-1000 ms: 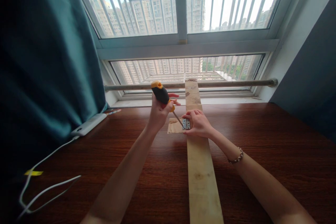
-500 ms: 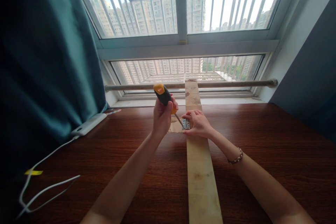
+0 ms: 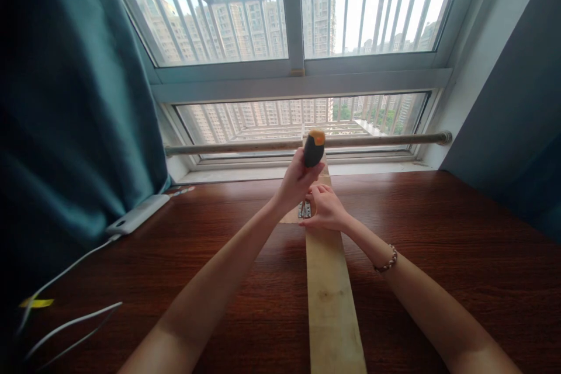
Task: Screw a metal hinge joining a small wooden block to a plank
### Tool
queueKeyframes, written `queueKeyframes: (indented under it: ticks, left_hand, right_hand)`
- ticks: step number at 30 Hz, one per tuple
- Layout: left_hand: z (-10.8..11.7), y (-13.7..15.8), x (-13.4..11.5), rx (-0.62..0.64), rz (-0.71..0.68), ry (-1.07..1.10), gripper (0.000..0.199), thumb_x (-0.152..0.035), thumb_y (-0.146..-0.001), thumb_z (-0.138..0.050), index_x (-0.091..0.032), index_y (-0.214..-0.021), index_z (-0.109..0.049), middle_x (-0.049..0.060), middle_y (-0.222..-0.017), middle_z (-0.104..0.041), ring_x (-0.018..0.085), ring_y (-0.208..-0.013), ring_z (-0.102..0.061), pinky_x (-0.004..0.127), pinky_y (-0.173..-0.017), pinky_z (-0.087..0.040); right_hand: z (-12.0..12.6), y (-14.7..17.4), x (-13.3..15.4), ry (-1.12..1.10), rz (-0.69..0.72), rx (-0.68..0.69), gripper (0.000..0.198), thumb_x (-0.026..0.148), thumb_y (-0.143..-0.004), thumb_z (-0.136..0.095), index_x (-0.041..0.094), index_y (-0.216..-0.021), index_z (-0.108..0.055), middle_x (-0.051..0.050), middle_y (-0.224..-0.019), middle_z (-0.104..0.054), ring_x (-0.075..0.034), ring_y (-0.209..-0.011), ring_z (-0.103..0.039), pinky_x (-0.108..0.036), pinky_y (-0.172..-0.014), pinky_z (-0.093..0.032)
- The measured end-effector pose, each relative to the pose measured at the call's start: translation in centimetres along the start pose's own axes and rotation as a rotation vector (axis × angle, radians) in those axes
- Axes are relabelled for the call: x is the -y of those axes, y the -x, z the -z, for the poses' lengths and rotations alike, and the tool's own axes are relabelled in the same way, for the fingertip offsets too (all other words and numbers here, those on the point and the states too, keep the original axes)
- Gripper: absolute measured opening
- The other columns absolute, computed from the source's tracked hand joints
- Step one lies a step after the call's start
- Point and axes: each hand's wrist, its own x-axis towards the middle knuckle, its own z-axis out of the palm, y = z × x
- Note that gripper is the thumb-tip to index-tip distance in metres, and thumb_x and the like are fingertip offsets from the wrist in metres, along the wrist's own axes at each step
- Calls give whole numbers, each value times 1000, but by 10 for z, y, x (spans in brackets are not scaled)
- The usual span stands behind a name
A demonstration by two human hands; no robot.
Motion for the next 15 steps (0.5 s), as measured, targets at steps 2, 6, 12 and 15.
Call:
queueKeyframes:
  ticks: [2, 6, 12, 15]
  left_hand:
    - [4, -10, 7, 6, 54, 52, 26, -31, -70, -65, -20, -79, -43, -5, -62, -41, 8, -51, -37, 22, -48, -31]
    - [9, -13, 8, -11, 101, 152, 43, -29, -57, -76, -20, -76, -39, -7, -58, -44, 6, -48, -40, 21, -47, -33]
    - [12, -2, -4, -46, 72, 208, 37, -31, -55, -76, -18, -75, -48, -2, -71, -57, 11, -64, -55, 25, -61, -44]
    - [13, 10, -9, -93, 70, 133, 35, -32, -56, -76, -18, -78, -52, -1, -76, -58, 10, -68, -53, 23, -62, -43]
  right_hand:
    - [1, -1, 0, 25, -15, 18, 62, 52, -52, -73, 20, -103, -56, -8, -104, -58, -29, -99, -50, -45, -91, -37]
    - [1, -2, 1, 50, -38, 11, 64, 53, -50, -73, 21, -102, -55, -8, -102, -57, -29, -98, -50, -44, -89, -39]
    - [0, -1, 0, 34, -3, 10, 65, 55, -52, -72, 19, -103, -54, -8, -105, -57, -28, -99, -50, -43, -93, -36]
    - [-1, -1, -1, 51, -3, 15, 64, 54, -53, -71, 18, -105, -56, -9, -107, -57, -28, -102, -49, -43, -94, -36]
